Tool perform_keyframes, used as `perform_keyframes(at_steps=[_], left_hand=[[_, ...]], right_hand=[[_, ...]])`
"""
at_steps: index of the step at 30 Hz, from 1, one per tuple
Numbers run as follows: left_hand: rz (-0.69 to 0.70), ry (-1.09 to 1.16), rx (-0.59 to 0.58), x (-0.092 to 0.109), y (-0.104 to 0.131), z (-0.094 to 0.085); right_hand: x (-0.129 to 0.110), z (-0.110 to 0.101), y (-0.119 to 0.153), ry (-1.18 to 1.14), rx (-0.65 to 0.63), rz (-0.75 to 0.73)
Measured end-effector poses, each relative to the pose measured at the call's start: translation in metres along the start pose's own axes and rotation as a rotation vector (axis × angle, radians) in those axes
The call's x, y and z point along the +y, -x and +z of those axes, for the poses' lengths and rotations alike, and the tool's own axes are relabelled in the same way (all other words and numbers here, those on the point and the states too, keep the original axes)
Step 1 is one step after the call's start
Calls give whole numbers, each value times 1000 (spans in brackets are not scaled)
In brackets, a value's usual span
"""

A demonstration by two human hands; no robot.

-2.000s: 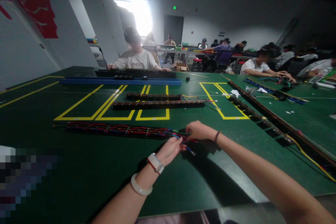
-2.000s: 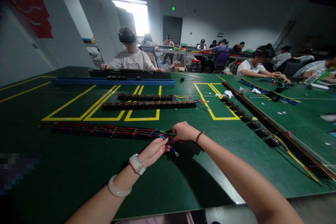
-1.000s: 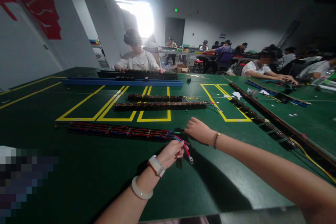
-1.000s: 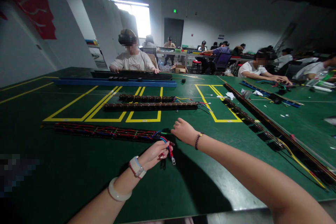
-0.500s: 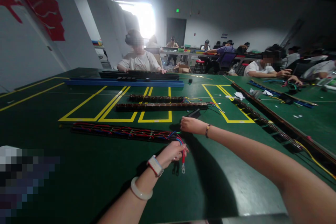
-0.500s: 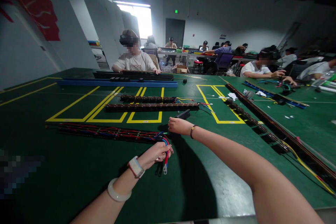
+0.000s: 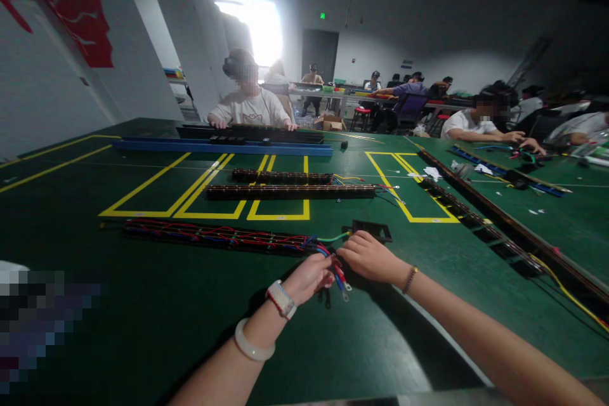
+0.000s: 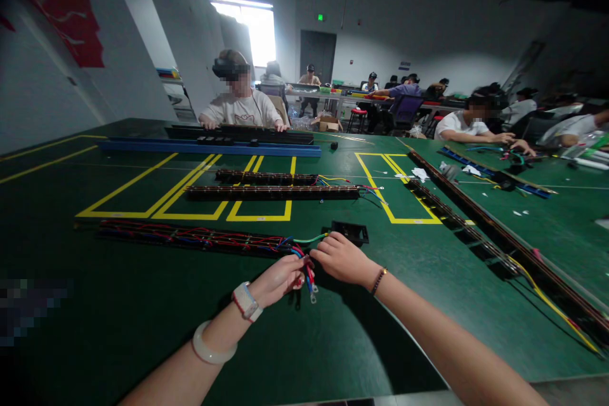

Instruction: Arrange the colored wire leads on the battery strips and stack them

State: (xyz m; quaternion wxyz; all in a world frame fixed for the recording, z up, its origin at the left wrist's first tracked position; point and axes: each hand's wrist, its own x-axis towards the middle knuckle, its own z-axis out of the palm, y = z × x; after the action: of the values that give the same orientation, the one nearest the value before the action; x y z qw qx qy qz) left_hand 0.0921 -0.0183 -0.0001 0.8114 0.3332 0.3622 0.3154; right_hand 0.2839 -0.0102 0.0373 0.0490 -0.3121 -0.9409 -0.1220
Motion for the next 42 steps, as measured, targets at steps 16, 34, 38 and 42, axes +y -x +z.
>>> perform_keyframes(at_steps=[16,34,38,42], left_hand=[[51,-31,6,-10,-1,-6],[14,-207,77,5,11,2],[-3,-289,73,5,12,2],[44,-456,95,7,11,-2]], right_hand=[[-12,-17,-60,-320,46,653],[-13,-24,-76,-389,61,446],[-5,-4,-36,-560,343,527],[-4,17,-13,-569,438,617]])
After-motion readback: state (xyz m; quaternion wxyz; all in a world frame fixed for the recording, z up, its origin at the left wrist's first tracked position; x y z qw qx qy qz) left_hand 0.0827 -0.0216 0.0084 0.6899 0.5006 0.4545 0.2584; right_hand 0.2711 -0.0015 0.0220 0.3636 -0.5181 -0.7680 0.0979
